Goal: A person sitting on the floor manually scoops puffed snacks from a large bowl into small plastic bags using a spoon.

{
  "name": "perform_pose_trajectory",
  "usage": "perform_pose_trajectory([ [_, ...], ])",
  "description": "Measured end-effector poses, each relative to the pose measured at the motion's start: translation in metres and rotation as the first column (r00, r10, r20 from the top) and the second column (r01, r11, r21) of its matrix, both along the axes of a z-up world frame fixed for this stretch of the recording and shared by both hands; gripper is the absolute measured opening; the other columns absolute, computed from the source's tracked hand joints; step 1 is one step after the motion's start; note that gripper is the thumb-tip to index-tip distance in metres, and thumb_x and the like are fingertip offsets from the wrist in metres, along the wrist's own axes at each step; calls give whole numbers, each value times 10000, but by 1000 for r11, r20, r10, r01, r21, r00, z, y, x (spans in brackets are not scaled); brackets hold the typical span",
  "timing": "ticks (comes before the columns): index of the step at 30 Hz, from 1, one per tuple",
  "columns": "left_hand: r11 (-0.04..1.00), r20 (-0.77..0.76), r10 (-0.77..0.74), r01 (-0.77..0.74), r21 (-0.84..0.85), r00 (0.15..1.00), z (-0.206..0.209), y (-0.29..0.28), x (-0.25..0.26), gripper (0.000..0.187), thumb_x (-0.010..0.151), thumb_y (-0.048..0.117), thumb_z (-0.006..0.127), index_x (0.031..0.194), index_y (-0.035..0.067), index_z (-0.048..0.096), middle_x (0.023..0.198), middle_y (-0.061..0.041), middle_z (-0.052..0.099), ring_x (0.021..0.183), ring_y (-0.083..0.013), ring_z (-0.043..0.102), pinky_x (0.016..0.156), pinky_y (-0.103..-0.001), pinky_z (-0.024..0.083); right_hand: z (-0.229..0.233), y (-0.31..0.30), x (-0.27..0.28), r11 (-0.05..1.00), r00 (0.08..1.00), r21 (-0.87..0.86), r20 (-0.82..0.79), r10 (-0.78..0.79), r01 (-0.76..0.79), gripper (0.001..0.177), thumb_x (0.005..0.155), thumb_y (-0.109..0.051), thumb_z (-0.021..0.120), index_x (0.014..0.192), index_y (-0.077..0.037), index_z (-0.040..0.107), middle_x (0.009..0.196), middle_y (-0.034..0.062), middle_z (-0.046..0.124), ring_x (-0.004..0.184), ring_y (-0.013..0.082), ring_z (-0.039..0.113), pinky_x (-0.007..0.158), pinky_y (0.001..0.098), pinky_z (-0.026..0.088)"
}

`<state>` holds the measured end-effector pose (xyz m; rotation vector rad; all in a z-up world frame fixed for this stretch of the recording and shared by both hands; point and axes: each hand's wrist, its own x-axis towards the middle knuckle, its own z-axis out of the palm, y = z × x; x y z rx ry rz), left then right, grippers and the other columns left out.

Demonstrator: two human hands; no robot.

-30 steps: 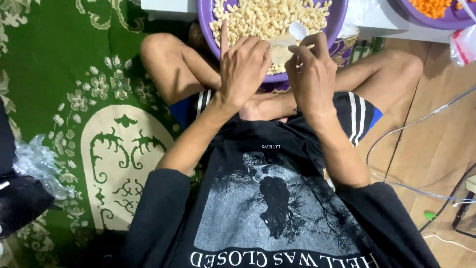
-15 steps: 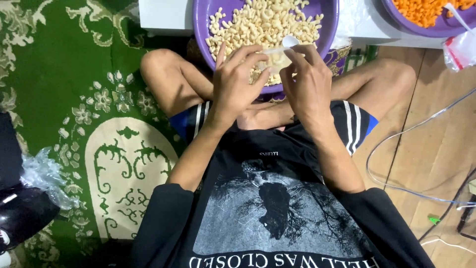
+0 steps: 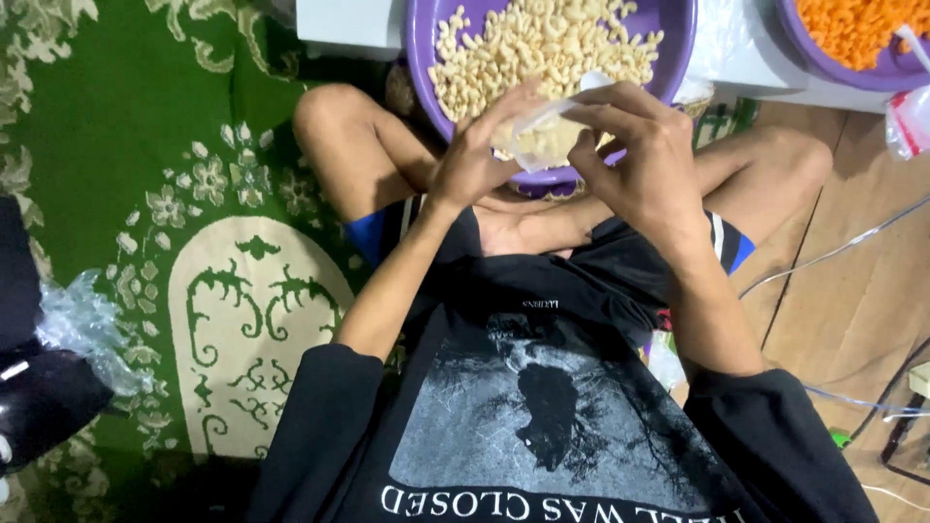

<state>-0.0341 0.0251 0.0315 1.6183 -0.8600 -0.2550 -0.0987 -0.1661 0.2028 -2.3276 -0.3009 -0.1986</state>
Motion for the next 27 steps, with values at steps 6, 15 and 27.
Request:
perform_pose_trajectory([
  [6, 982, -113, 168, -156, 109, 979, -10, 3, -6, 584, 823, 138, 912, 1333, 51, 642, 1086, -87, 801, 920, -143, 773, 822, -280, 625, 15, 7, 6, 986, 992, 164, -124, -1, 22, 140, 1041, 8, 618, 1087, 55, 742, 1210, 226, 723, 958, 252, 705, 685, 287, 564],
  [15, 873, -253, 483, -482, 70, 838, -22, 22, -21, 466, 833, 190, 893, 1244, 82, 702, 1183, -89, 760, 1077, -218, 751, 960, -314, 625, -125, -82, -31, 841, 856, -244, -68, -512, 483, 383, 1091, -302, 689, 1241, 4, 513, 1148, 213, 492, 1091, 421, 504, 829, 528, 456],
  [27, 671, -262, 740, -709, 216, 620, -3, 26, 0, 731, 770, 439, 991, 1322, 93, 660, 1204, -130, 718, 1105, -299, 730, 1000, -501, 521, -204, -106, -44, 722, 711, 38, -214, -669, 691, 92, 929, -273, 861, 1007, -244, 823, 864, 34, 771, 816, 205, 755, 701, 334, 551],
])
